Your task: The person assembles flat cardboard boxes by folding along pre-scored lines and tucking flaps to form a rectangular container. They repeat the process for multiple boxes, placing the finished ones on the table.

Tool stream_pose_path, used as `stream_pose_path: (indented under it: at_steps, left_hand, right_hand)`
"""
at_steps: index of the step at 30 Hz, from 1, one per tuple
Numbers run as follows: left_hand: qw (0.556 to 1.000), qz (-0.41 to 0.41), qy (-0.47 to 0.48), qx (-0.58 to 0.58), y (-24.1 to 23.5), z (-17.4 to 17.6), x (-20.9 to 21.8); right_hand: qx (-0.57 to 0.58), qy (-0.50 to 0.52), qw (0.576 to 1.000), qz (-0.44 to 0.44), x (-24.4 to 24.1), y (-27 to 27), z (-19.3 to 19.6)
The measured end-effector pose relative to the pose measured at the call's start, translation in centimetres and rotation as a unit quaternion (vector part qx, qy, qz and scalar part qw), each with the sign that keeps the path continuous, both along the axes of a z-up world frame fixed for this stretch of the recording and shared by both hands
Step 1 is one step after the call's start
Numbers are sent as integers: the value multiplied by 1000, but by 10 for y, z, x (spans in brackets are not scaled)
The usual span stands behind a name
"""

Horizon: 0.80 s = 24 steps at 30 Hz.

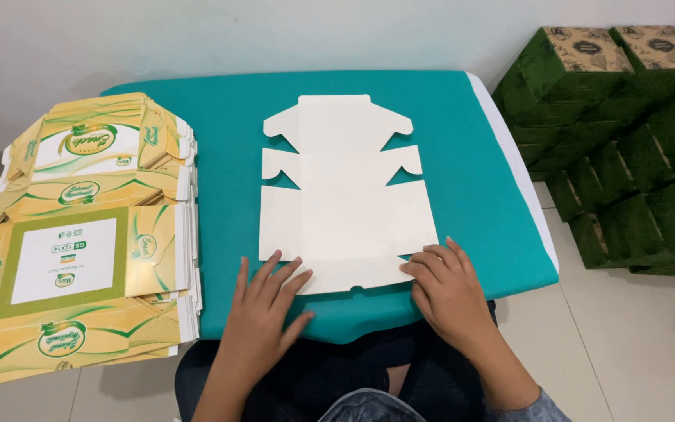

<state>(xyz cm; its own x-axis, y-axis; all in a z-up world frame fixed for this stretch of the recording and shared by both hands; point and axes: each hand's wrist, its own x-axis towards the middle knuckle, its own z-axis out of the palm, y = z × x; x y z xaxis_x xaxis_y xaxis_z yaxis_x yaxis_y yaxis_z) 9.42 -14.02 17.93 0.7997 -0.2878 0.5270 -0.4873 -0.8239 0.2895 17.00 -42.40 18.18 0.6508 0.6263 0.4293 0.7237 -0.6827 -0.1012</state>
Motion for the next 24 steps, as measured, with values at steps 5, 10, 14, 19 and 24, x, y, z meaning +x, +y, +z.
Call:
stream_pose_path:
  at_steps: [5,10,14,19,24]
  left_hand:
    - [999,0,36,-16,7,-5,12]
    - [995,79,-49,-27,0,8,32]
    - [982,186,-21,4,0,-4,63]
    - [968,227,-68,78,0,-36,83]
    - [985,158,-16,64,-35,-46,65]
  right_hand:
    - [18,8,1000,12,15,-2,7]
    - [72,115,990,-34,55,-1,2]
    - [24,73,993,-93,85,6,-18]
    - [-42,52,986,-151,83,21,-29]
    - [10,26,999,-35,43,49,-38]
